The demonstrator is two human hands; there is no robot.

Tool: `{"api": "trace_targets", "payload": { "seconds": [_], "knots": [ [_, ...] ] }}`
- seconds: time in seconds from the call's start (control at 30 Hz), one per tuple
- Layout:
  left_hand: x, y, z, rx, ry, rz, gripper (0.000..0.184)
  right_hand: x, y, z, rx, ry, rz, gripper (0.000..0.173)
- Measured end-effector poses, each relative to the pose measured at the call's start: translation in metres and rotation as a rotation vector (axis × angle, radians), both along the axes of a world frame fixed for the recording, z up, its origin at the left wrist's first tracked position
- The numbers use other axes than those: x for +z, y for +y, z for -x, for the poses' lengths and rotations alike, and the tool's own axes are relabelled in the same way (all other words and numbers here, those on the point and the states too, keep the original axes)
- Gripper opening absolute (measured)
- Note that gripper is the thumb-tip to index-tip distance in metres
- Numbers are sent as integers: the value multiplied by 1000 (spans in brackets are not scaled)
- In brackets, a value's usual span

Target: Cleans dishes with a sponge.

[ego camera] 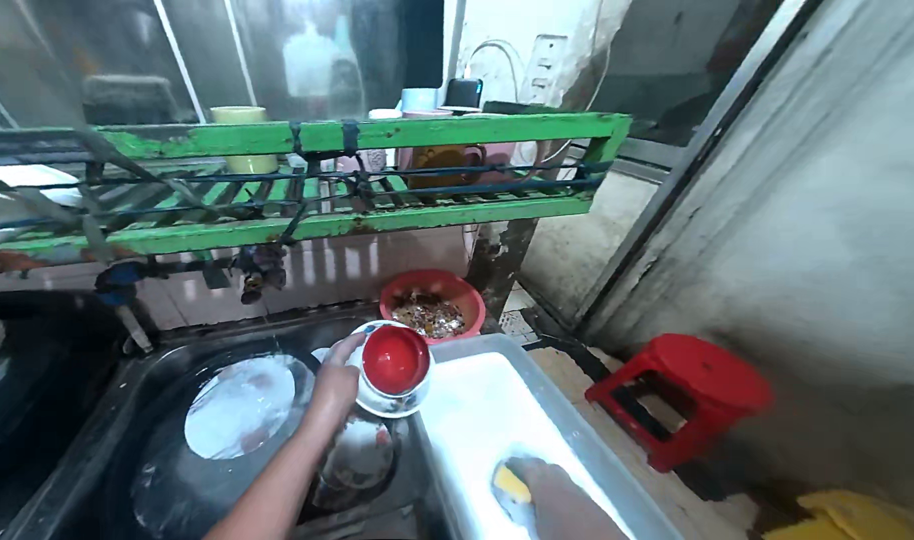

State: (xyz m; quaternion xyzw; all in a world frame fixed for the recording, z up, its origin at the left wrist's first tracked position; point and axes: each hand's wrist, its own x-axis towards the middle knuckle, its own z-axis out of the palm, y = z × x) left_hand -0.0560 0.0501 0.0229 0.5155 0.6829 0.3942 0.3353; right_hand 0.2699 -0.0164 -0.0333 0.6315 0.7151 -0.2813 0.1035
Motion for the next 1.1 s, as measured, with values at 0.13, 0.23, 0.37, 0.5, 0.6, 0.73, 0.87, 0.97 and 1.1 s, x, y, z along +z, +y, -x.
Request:
{"api": "trace_targets", "payload": {
  "seconds": [0.13, 0.23, 0.37, 0.5, 0.6, 0.73, 0.87, 0.97, 1.1],
  "knots": [
    [10, 20, -60, -307, 226, 34, 59, 0, -5, -7, 145, 95, 6, 59],
    [-2, 31, -99, -610, 370, 106, 58, 4, -13, -22, 151, 157, 19, 59],
    [-25, 31, -132, -842, 454, 292, 58, 35, -27, -48, -161, 329, 11, 72],
    [-29, 4, -158, -706, 706, 146, 42, 41, -30, -74, -346, 476, -132, 75],
    [-19, -59, -183, -787, 726, -224, 27, 37, -33, -81, -405, 621, -222, 78],
    [-43, -121, -204, -1218, 646, 138, 35, 29, -34, -80, -415, 830, -269, 79],
    [-46, -105, -222, -1078, 793, 417, 54, 26, -38, -78, -375, 890, -258, 74],
    [-39, -92, -228, -951, 767, 553, 50, 26, -36, -79, -316, 912, -199, 75],
    [-60, -82, -222, -770, 836, 665, 48, 14, -31, -75, -100, 675, -156, 68]
  ]
}}
